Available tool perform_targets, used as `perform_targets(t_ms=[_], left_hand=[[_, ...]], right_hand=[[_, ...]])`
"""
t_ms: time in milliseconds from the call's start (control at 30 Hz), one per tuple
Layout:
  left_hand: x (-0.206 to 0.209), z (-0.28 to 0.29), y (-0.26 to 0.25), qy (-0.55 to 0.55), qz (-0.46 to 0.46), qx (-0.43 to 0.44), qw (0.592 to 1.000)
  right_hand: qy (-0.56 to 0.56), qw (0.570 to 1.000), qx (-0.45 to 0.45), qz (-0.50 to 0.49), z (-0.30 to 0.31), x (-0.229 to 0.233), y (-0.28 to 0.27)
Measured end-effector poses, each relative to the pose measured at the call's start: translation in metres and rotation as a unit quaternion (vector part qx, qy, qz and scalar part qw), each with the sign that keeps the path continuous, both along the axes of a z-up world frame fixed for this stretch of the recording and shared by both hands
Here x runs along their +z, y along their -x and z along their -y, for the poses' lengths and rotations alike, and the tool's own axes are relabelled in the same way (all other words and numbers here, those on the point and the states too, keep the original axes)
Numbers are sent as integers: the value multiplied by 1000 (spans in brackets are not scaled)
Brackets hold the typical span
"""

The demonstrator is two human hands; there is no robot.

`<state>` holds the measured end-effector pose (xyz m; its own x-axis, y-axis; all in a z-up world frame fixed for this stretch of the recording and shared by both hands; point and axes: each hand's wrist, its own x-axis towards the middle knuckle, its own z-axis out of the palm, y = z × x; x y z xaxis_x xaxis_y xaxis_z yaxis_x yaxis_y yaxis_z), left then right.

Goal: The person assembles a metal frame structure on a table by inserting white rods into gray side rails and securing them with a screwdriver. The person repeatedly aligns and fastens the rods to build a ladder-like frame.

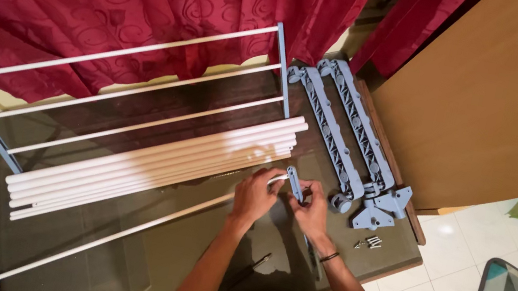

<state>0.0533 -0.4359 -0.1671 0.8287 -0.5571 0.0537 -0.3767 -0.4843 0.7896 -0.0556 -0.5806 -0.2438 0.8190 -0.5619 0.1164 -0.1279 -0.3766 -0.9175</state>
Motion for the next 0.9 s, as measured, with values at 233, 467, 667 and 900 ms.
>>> perform_targets(t_ms=[233,467,667,900], left_hand=[[21,0,2,0,2,-13,1000],[43,-2,11,20,-19,-16,1000],[58,-6,21,24,6,-22,999],[59,-5,28,30,-6,-21,999]], right_hand=[[-293,951,31,-97,0,32,-3],[-452,881,51,-130,2,75,3],[-439,885,77,-138,6,100,18],[-380,909,156,-68,15,116,25]])
